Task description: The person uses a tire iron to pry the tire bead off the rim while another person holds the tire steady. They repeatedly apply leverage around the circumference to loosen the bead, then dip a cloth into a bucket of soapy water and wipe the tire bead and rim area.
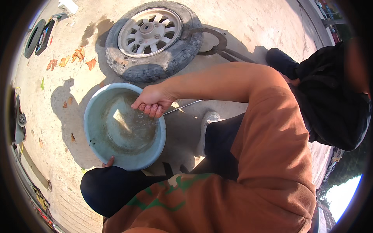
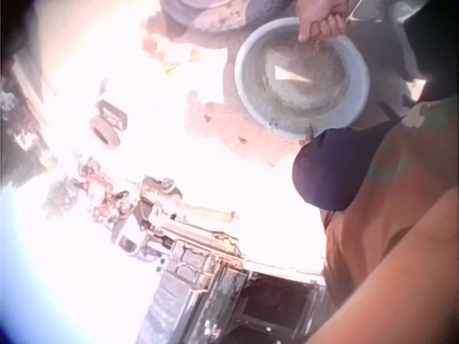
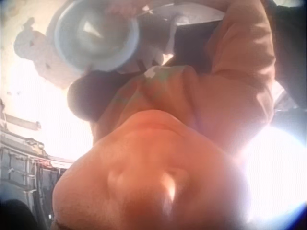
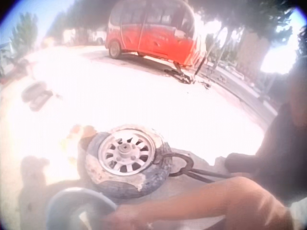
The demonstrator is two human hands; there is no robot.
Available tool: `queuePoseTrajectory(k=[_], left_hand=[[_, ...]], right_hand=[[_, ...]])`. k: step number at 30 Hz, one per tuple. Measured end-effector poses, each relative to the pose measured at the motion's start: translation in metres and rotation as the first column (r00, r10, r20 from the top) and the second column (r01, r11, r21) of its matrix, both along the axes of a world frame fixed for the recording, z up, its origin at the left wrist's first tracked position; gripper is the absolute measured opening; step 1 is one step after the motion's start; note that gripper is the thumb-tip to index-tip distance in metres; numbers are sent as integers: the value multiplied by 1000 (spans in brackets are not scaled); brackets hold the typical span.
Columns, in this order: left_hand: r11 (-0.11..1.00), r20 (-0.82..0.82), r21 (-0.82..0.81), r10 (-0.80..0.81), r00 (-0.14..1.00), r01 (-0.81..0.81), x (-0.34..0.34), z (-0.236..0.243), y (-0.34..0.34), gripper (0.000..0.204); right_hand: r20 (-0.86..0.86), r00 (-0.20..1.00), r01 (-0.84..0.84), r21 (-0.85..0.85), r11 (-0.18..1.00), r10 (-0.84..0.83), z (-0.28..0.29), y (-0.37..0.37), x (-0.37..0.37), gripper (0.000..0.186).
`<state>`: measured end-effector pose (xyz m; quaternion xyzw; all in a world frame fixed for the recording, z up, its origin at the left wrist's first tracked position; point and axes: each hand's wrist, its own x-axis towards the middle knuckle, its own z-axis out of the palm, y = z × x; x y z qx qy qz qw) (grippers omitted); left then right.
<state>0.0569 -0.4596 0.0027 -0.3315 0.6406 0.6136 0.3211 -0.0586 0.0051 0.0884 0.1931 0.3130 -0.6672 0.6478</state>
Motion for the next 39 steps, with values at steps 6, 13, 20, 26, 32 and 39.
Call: queuePoseTrajectory(k=[6, 13, 20, 26, 32, 39], left_hand=[[959, 43, -251, -128, 991, 135, 5, -26, -15, 59], [175, 148, -931, -624, 767, 321, -43, -6, -34, 57], [-87, 99, -992, -986, 136, 90, -135, 32, 43, 47], [4, -1, -981, -1000, 17, 193, -145, -26, 132, 48], [56, -27, -858, -998, 65, 510, -93, -85, 157, 38], [-103, 31, -639, -994, -108, 763, -94, -70, 147, 31]], right_hand=[[-611, 788, 532, 612, 585, -77, 82, 157, -42, 34], [-767, 617, 746, 499, 442, -175, 6, 208, -102, 47], [-748, 579, 738, 311, 598, -325, -5, 234, -110, 24], [-858, 470, 833, 356, 423, -205, 58, 193, -49, 35], [-799, 546, 806, 419, 419, -252, 53, 187, -1, 36], [-615, 768, 432, 291, 853, -179, -14, 93, 48, 33]])
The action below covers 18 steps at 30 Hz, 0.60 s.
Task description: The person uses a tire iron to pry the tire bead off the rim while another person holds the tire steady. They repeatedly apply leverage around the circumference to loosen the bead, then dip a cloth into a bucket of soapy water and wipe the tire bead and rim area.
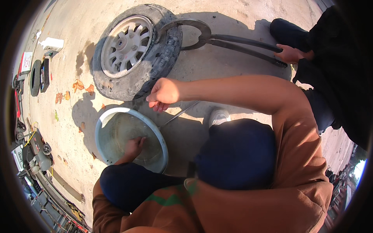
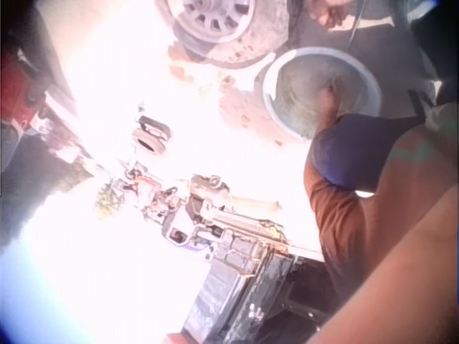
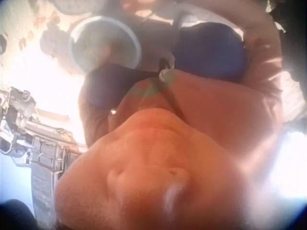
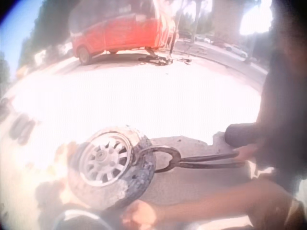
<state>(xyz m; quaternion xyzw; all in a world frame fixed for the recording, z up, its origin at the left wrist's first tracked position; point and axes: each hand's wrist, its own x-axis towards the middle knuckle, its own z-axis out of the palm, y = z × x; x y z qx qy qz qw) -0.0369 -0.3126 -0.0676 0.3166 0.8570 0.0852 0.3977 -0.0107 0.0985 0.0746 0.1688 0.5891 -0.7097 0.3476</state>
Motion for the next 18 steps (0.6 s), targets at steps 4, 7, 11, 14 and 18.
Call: queuePoseTrajectory(k=[4, 7, 11, 14, 18], left_hand=[[991, -177, -9, 133, 975, -137, -48, 30, -15, 30], [938, -322, 234, 324, 890, -257, -78, 42, -19, 21], [826, -276, 408, 519, 809, -390, -95, 55, -26, 14], [763, -151, 433, 586, 796, -480, -90, 69, -26, 12], [799, -120, 467, 481, 868, -378, -85, 93, -11, 11]], right_hand=[[-219, 831, -521, 15, 853, 512, -13, -93, -15, 29], [-285, 537, -715, 346, 608, 794, -39, -177, -36, 27], [-412, 703, -272, 597, 755, 579, -117, -262, -66, 24], [-538, 752, 158, 708, 688, 381, -167, -281, -51, 29], [77, 926, -368, 411, 834, 371, -163, -291, 15, 38]])
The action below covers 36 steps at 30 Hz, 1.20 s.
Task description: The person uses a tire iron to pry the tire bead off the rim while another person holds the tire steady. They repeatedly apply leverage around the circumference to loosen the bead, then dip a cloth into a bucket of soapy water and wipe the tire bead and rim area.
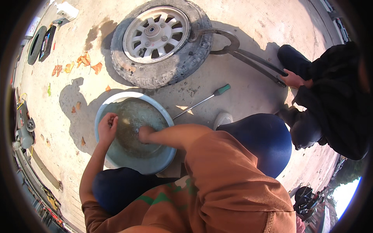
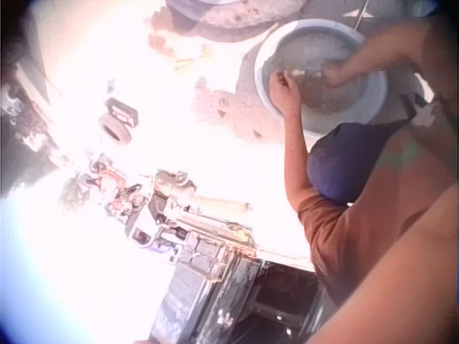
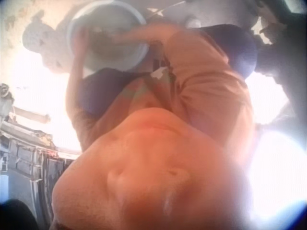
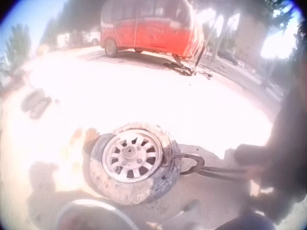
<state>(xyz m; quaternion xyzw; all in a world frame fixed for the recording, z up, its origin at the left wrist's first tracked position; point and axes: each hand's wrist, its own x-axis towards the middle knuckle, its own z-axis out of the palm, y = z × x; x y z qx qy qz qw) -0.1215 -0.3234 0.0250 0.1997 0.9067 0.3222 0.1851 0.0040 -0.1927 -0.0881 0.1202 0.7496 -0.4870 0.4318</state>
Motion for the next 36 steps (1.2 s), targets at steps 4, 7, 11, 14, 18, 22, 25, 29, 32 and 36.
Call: queuePoseTrajectory(k=[4, 7, 11, 14, 18, 22, 25, 29, 32, 36], left_hand=[[999, 142, 46, -27, 989, 20, -12, 17, 19, 9], [998, 233, 53, -25, 972, 13, -16, 19, 28, 9], [992, 266, 129, -51, 962, 17, -13, 16, 42, 9], [990, 282, 132, -80, 956, 44, -12, 19, 56, 9], [985, 289, 13, -171, 942, 175, -15, 28, 77, 9], [926, 345, -187, -251, 904, 328, -20, 26, 86, 10], [878, 266, -269, -328, 906, 397, -24, 11, 79, 13], [870, -167, -440, -325, 931, 225, -19, -26, 59, 28], [855, -372, -509, -325, 869, 103, 24, -57, 42, 36], [873, 104, -444, -172, 980, 200, 88, -82, 31, 39]], right_hand=[[751, 660, 414, -393, 821, 26, 58, 40, 2, 42], [731, 664, 374, -506, 777, 156, 122, 129, -24, 44], [610, 769, 416, -246, 876, -194, 222, 259, -61, 40], [376, 790, 546, -72, 835, -484, 273, 327, -90, 38], [-37, 647, 744, -187, 641, -761, 287, 366, -104, 43], [47, 652, 730, -306, 611, -756, 275, 388, -121, 34], [32, 651, 689, -446, 572, -759, 272, 402, -119, 42], [-25, 588, 684, -517, 514, -809, 273, 415, -110, 42], [16, 606, 678, -534, 505, -795, 269, 418, -94, 41], [-114, 567, 699, -459, 549, -816, 249, 394, -68, 36]])
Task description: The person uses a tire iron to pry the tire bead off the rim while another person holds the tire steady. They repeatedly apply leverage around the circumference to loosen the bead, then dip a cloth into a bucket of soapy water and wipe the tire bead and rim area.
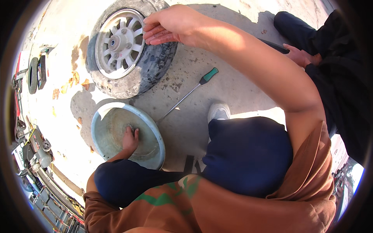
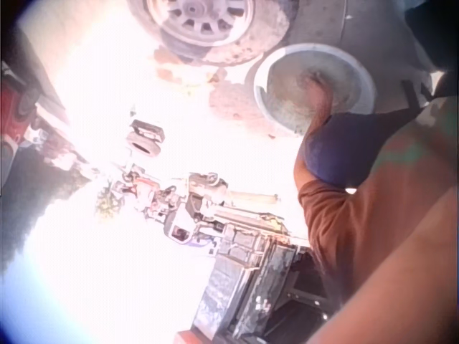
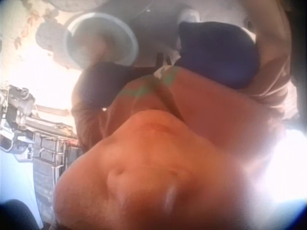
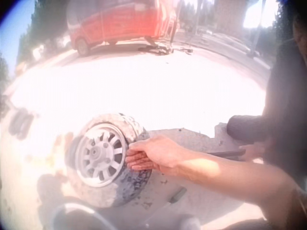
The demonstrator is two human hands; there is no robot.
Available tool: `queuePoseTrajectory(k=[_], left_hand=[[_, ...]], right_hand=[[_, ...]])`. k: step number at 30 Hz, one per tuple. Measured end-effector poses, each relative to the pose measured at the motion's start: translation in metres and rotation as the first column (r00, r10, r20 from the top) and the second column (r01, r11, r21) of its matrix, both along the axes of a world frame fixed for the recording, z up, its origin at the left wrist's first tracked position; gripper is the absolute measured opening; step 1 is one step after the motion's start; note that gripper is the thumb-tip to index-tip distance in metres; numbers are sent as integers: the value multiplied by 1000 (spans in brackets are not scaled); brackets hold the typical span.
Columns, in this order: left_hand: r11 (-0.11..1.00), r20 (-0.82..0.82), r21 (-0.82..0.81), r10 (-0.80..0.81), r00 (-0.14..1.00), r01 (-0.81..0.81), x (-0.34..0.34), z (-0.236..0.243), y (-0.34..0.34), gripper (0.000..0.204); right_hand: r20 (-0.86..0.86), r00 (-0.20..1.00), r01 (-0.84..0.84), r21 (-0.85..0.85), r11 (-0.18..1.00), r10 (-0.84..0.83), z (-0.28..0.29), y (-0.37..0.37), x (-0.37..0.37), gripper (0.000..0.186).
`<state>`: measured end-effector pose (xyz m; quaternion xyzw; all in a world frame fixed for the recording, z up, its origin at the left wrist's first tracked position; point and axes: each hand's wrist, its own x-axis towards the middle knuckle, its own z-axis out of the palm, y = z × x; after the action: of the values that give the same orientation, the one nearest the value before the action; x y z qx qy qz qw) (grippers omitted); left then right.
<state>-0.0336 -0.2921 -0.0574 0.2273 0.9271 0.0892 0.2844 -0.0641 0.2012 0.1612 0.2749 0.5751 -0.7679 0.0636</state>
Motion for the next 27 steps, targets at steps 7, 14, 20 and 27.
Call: queuePoseTrajectory(k=[7, 14, 20, 27], left_hand=[[997, 282, 78, 3, 959, -26, -26, 30, 29, 51], [830, -94, 549, -60, 994, 102, -101, 127, 141, 22], [804, -315, 512, -153, 937, 304, -118, 127, 213, 20], [883, 250, 406, 142, 958, -237, -102, 125, 214, 18]], right_hand=[[174, 901, -324, -341, 882, 398, -55, -62, 48, 30], [341, 701, -599, 757, 260, 626, -151, -24, 114, 16], [475, 706, -515, 853, -81, 525, -217, 7, 181, 34], [359, 739, -603, 729, 324, 570, -169, 24, 206, 31]])
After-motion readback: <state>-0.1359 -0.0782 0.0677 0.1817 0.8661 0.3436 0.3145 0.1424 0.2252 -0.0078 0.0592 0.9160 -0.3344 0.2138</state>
